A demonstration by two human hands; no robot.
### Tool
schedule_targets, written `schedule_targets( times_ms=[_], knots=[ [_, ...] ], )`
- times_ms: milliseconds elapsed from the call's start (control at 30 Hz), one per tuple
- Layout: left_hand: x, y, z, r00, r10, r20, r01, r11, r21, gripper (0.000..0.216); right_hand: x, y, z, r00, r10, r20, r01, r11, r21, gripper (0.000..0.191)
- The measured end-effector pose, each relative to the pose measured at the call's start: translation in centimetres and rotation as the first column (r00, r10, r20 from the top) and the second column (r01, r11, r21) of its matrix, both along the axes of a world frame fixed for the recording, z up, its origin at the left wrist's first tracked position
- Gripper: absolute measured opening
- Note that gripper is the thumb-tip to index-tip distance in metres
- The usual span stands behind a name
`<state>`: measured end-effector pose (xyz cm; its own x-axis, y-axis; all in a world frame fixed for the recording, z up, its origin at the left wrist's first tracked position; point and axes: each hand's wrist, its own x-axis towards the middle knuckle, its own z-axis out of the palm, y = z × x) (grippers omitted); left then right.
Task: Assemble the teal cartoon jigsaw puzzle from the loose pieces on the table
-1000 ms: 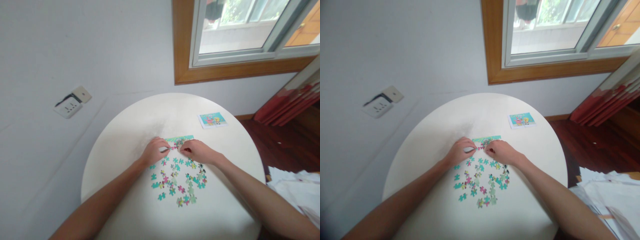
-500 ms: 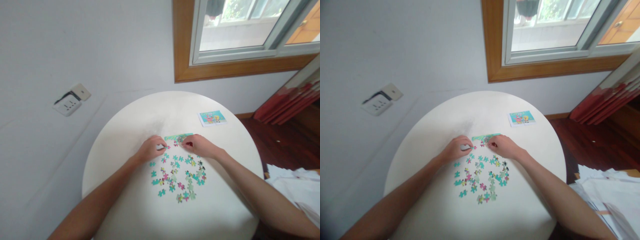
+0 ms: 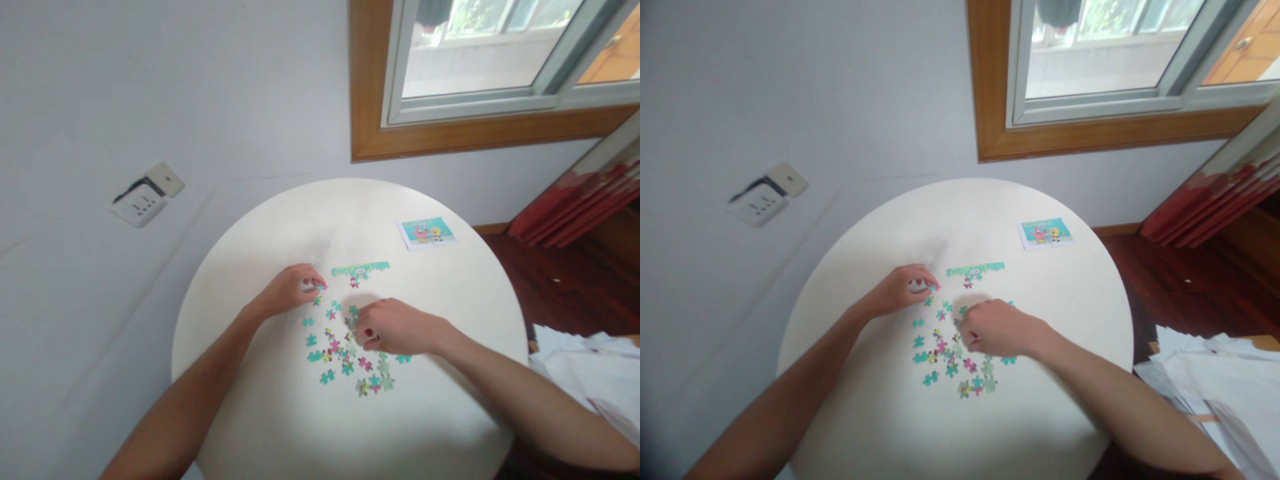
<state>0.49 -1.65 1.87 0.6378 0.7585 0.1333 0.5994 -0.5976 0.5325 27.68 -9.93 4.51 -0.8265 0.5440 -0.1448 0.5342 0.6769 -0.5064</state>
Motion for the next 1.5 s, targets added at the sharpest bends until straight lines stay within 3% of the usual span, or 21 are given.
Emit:
schedule_targets(
  times_ms=[133,400,533,700,867,967,1033,1100,1233,1500],
  knots=[
    [-1.3,0.6,0.5,0.999,0.006,-0.053,-0.005,1.0,0.019,0.019,-1.7,-2.7,-0.2,0.977,-0.056,0.206,0.037,0.995,0.097,0.014],
    [-2.6,1.3,0.5,0.993,-0.013,-0.116,0.004,0.997,-0.072,0.017,-3.1,-4.7,-0.2,0.957,-0.087,0.278,0.068,0.995,0.077,0.018],
    [-2.3,1.3,0.2,0.995,0.031,-0.093,-0.035,0.999,-0.037,0.016,-3.3,-5.3,0.2,0.954,-0.085,0.288,0.062,0.994,0.086,0.025],
    [-0.6,0.9,-1.1,0.999,0.028,-0.023,-0.025,0.993,0.118,0.019,-3.2,-5.8,-0.2,0.957,-0.06,0.285,0.042,0.997,0.068,0.029],
    [1.5,-0.4,-1.5,0.998,-0.061,0.029,0.055,0.984,0.172,0.021,-1.7,-4.2,-0.6,0.987,-0.12,0.111,0.131,0.986,-0.1,0.022],
    [2.6,-1.1,-1.4,0.992,-0.124,0.016,0.118,0.975,0.188,0.027,-0.6,-1.4,-1.1,0.94,-0.337,-0.046,0.312,0.91,-0.274,0.011],
    [3.3,-1.4,-1.5,0.987,-0.157,0.012,0.152,0.969,0.194,0.03,-0.1,0.8,-1.9,0.808,-0.565,-0.167,0.503,0.808,-0.306,0.01],
    [3.8,-1.5,-1.7,0.983,-0.185,0.004,0.18,0.964,0.195,0.034,0.2,2.7,-3.2,0.709,-0.657,-0.256,0.573,0.748,-0.336,0.013],
    [4.3,-1.6,-2.1,0.977,-0.212,-0.015,0.211,0.959,0.189,0.039,-0.2,4.3,-4.9,0.662,-0.711,-0.236,0.631,0.699,-0.336,0.017],
    [4.4,-1.5,-2.4,0.97,-0.238,-0.055,0.244,0.956,0.162,0.038,-1.7,4.5,-3.8,0.627,-0.779,0.002,0.776,0.626,-0.076,0.024]
  ],
)
